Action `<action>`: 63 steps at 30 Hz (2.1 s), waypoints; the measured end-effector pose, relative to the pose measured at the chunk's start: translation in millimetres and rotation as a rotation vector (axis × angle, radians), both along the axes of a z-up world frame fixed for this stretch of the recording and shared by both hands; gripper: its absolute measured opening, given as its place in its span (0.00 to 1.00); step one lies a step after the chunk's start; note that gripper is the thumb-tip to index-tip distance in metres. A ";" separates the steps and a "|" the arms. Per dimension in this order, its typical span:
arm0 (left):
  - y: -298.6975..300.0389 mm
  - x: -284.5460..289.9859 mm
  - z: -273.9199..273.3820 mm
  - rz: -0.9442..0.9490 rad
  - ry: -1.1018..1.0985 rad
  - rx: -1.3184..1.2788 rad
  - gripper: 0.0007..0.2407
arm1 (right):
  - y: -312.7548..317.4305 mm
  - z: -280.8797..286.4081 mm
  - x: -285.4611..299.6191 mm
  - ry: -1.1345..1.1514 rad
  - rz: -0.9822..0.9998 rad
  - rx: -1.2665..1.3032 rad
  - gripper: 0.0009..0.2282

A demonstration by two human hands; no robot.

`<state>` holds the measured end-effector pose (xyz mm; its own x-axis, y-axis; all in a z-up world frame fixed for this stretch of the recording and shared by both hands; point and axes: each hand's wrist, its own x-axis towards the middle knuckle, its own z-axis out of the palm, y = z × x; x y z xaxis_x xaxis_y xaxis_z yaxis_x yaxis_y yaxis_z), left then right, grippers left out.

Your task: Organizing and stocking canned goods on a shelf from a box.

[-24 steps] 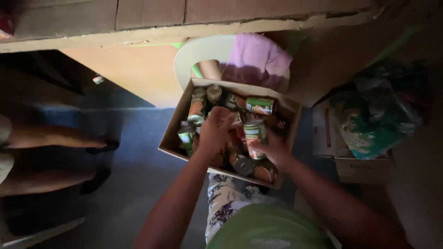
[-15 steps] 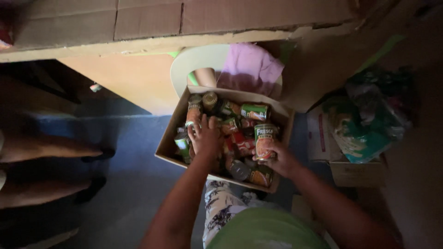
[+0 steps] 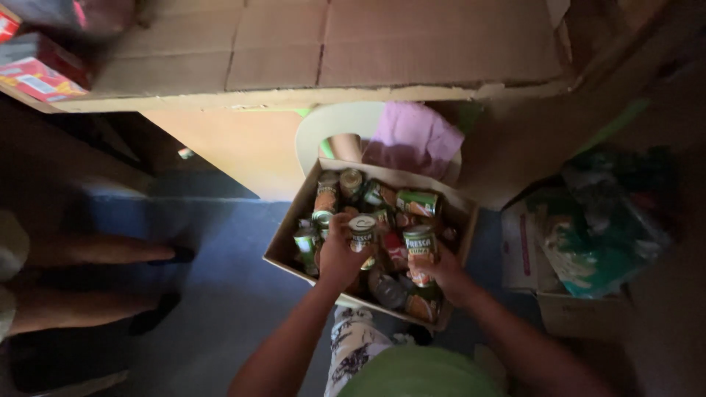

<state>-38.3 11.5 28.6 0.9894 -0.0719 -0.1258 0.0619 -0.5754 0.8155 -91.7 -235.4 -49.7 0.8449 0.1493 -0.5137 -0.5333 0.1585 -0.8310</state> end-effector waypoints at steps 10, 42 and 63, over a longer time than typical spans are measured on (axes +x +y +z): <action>-32.4 33.5 171.0 -0.082 -0.333 -0.319 0.34 | -22.8 118.8 67.9 -0.440 -0.197 0.007 0.28; -57.5 301.9 151.6 -0.397 -0.671 -0.363 0.26 | -5.8 267.9 242.8 -0.715 -0.451 -0.624 0.29; -51.7 265.7 198.0 -0.249 -0.546 -0.101 0.25 | 46.7 319.2 283.1 -0.943 -0.467 -0.734 0.32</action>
